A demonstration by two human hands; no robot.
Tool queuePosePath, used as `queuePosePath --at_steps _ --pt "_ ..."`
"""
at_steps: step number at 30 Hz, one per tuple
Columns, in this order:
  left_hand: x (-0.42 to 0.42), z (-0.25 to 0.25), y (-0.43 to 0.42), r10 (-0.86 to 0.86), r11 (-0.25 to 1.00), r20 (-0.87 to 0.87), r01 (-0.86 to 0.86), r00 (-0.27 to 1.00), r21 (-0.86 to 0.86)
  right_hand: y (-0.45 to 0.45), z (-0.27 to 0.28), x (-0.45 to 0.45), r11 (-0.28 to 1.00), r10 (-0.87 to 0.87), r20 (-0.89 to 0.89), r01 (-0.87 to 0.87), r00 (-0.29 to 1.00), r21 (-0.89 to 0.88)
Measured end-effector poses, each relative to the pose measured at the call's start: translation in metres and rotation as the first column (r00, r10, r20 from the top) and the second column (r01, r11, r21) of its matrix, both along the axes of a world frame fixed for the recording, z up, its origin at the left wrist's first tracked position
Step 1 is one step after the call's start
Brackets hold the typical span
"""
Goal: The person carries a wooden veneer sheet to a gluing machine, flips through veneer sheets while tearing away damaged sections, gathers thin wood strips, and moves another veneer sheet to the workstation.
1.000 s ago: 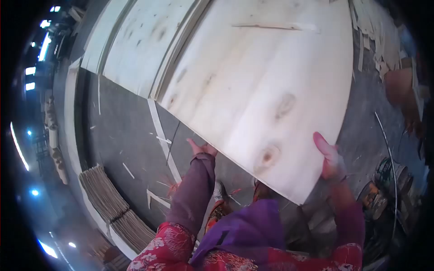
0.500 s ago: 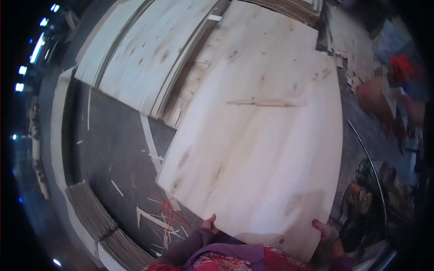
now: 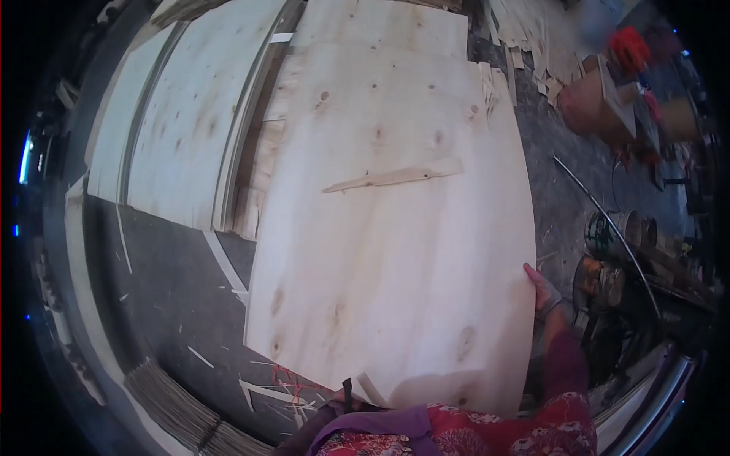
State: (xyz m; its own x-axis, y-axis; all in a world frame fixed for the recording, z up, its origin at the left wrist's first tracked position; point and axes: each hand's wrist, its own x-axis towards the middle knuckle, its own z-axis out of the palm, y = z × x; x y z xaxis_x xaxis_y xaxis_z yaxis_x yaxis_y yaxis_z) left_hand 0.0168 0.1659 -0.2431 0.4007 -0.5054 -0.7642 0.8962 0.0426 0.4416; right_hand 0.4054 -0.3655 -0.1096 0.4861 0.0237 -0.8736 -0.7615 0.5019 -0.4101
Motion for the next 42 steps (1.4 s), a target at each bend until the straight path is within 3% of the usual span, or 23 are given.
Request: queuePosePath --at_steps 2,5,8,11,12,14,21,23,28,30,31,34,35,36,37,39,41,42 --pt "-0.002 0.000 0.001 0.005 1.000 -0.012 -0.005 1.000 -0.017 -0.018 -0.029 0.010 0.965 0.078 -0.239 -0.012 0.968 0.262" --pt "-0.003 0.000 0.001 0.035 0.997 -0.040 -0.038 0.999 -0.065 -0.012 -0.024 0.031 0.947 0.156 -0.261 -0.070 0.953 0.313" --pt "0.006 0.005 0.004 0.066 0.991 -0.059 -0.072 0.996 -0.115 -0.015 -0.034 0.022 0.960 0.195 -0.158 -0.156 0.968 0.231" --pt "0.028 0.011 0.010 0.086 0.982 -0.047 -0.093 0.995 -0.163 -0.006 -0.006 0.028 0.972 0.131 -0.065 -0.115 0.989 0.204" --pt "0.033 0.014 0.014 0.093 0.979 -0.036 -0.098 0.995 -0.179 0.007 0.014 0.033 0.972 0.127 -0.045 -0.115 0.991 0.205" --pt "0.038 0.020 0.030 0.103 0.969 -0.018 -0.104 0.995 -0.223 0.036 0.066 0.043 0.993 0.120 0.175 -0.119 0.977 -0.021" --pt "0.072 0.040 0.003 0.141 0.894 -0.010 -0.132 0.990 -0.429 0.109 0.196 0.041 0.950 0.285 0.270 -0.232 0.920 -0.210" --pt "0.055 0.046 0.017 0.149 0.854 -0.022 -0.140 0.989 -0.501 0.159 0.266 0.016 0.863 0.362 0.346 -0.171 0.865 -0.476" --pt "0.089 0.069 0.038 0.110 0.761 -0.020 -0.097 0.994 -0.642 0.213 0.339 -0.058 0.852 0.375 0.490 -0.084 0.787 -0.517" --pt "0.094 0.082 0.049 0.042 0.728 -0.027 -0.049 0.999 -0.684 0.227 0.356 -0.100 0.841 0.338 0.550 0.017 0.764 -0.541" --pt "0.098 0.083 0.059 -0.019 0.700 -0.025 -0.004 1.000 -0.714 0.234 0.366 -0.124 0.853 0.346 0.545 -0.013 0.764 -0.522" --pt "0.097 0.058 0.072 -0.394 0.521 0.017 0.238 0.919 -0.820 0.246 0.412 -0.211 0.781 0.304 0.485 0.077 0.820 -0.620" --pt "0.100 0.054 0.066 -0.502 0.450 0.044 0.304 0.864 -0.839 0.244 0.422 -0.239 0.567 0.390 0.472 0.197 0.790 -0.800" --pt "0.106 0.049 0.060 -0.579 0.386 0.072 0.351 0.812 -0.853 0.232 0.414 -0.265 0.411 0.320 0.444 0.300 0.837 -0.861" --pt "0.110 0.056 0.053 -0.632 0.339 0.089 0.378 0.770 -0.862 0.238 0.432 -0.297 0.371 0.272 0.459 0.348 0.846 -0.861" --pt "0.100 0.076 0.035 -0.701 0.273 0.110 0.407 0.705 -0.872 0.263 0.480 -0.366 0.481 0.190 0.539 0.401 0.820 -0.780" --pt "0.093 0.101 0.024 -0.760 0.223 0.111 0.417 0.641 -0.881 0.292 0.520 -0.427 0.458 0.061 0.550 0.466 0.833 -0.757" --pt "0.089 0.115 0.020 -0.789 0.204 0.103 0.415 0.606 -0.887 0.311 0.540 -0.453 0.382 0.019 0.551 0.503 0.835 -0.775"
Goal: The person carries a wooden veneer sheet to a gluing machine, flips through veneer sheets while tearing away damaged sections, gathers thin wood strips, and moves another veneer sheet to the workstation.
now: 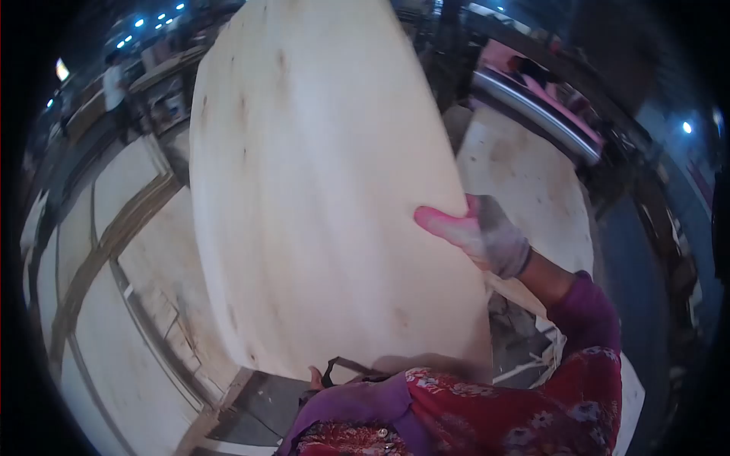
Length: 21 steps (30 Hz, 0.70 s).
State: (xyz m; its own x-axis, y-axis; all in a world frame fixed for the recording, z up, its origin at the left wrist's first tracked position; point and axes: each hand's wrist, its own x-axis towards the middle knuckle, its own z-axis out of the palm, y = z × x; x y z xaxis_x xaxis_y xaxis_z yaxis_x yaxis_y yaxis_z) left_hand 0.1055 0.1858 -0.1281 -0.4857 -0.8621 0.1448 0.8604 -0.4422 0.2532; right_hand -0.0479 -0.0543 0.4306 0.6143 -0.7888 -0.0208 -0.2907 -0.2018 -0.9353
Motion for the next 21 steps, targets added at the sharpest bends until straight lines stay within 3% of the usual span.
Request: queuePosePath --at_steps 2,5,7,8,10,11,13,14,16,17,19,21 --pt "0.012 0.004 0.003 -0.096 0.995 -0.053 0.097 0.994 0.004 0.048 0.009 -0.012 0.991 -0.127 -0.013 0.127 0.992 -0.045" --pt "-0.019 0.052 -0.051 -0.226 0.974 -0.101 0.228 0.969 0.006 0.085 0.027 -0.074 0.911 -0.364 -0.034 0.348 0.931 -0.219" --pt "-0.054 0.088 -0.097 -0.290 0.956 -0.153 0.292 0.945 -0.008 0.122 0.022 -0.111 0.835 -0.337 0.079 0.337 0.938 -0.435" --pt "-0.062 0.101 -0.106 -0.317 0.947 -0.179 0.321 0.931 -0.007 0.147 0.025 -0.114 0.827 -0.362 0.076 0.357 0.929 -0.435" --pt "-0.083 0.124 -0.160 -0.364 0.930 -0.207 0.366 0.908 -0.031 0.163 0.044 -0.127 0.626 -0.627 -0.022 0.487 0.779 -0.609" --pt "-0.096 0.134 -0.176 -0.387 0.921 -0.225 0.387 0.894 -0.046 0.178 0.041 -0.131 0.608 -0.642 -0.013 0.498 0.767 -0.618" --pt "-0.093 0.144 -0.193 -0.427 0.902 -0.262 0.430 0.865 -0.048 0.196 0.041 -0.160 0.428 -0.890 0.016 0.845 0.457 -0.319" --pt "-0.100 0.151 -0.217 -0.446 0.892 -0.260 0.449 0.856 -0.052 0.194 0.042 -0.169 0.409 -0.899 0.020 0.854 0.438 -0.321" --pt "-0.118 0.143 -0.257 -0.187 0.967 0.041 0.177 0.981 0.181 0.205 0.022 -0.178 0.176 -0.908 0.200 0.767 0.369 -0.617" --pt "-0.118 0.155 -0.271 -0.205 0.965 0.042 0.195 0.978 0.176 0.212 0.013 -0.185 0.159 -0.913 0.205 0.770 0.352 -0.618" --pt "-0.114 0.191 -0.308 -0.320 0.945 0.199 0.297 0.926 0.139 0.226 -0.010 -0.208 0.068 -0.867 0.375 0.823 0.328 -0.563" --pt "-0.112 0.219 -0.356 -0.407 0.913 0.232 0.387 0.883 0.130 0.232 -0.025 -0.224 -0.014 -0.796 0.534 0.873 0.285 -0.487"
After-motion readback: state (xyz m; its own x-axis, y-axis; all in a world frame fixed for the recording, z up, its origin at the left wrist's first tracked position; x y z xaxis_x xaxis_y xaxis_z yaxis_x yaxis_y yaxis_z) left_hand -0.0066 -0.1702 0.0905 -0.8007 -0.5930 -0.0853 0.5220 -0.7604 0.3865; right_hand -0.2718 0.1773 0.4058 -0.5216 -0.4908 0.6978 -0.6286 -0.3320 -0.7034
